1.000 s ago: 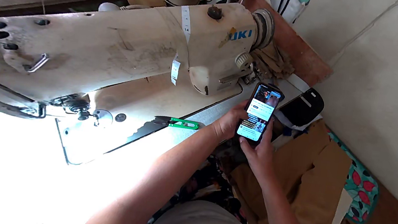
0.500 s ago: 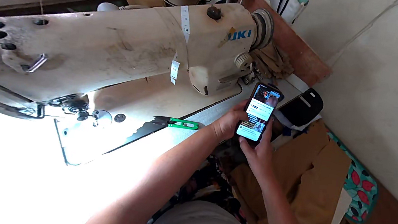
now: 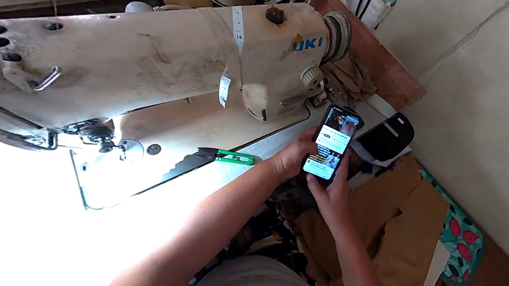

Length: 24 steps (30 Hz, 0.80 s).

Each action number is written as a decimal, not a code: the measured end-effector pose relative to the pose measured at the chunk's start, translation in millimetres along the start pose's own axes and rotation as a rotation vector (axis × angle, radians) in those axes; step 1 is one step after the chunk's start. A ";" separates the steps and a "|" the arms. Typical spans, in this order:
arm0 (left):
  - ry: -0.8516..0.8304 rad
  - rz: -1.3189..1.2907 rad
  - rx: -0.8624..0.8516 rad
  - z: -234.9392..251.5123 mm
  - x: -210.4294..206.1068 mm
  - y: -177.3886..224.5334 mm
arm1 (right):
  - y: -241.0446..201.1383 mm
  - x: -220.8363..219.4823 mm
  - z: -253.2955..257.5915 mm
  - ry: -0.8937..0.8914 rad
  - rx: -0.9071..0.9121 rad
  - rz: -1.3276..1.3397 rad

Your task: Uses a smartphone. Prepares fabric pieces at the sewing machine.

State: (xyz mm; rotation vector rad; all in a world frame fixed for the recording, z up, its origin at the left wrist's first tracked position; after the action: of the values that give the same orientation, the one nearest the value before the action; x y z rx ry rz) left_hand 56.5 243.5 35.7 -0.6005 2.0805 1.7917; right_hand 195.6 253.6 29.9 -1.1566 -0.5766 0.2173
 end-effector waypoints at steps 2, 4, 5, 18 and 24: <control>0.041 0.028 -0.009 -1.3 -0.2 3.4 | -1.2 0.5 0.7 -0.004 0.003 -0.003; 0.039 0.035 -0.020 -1.5 -0.2 3.4 | -0.9 0.7 0.9 -0.008 0.000 0.000; 0.013 0.023 -0.013 -0.8 0.2 1.2 | -0.8 0.5 1.0 -0.008 -0.002 0.000; 0.002 -0.003 -0.011 -0.3 -0.8 0.5 | -0.1 0.4 1.9 -0.007 -0.019 -0.019; 0.005 0.033 -0.025 -0.7 -2.6 1.8 | -2.2 -0.1 2.7 -0.003 -0.021 0.017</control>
State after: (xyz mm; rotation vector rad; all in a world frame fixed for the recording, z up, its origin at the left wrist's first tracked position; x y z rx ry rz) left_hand 57.8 243.3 38.6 -0.5808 2.0855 1.8391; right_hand 193.8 254.8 32.6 -1.1821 -0.5730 0.2285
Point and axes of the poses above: each hand's wrist, its own z-axis towards the middle knuckle, its own x-axis out of the back of the hand, y = z × x, the point moved 5 cm from there along z, towards the middle knuckle, and after that the axes turned 7 degrees about x, right-handed, at the moved point
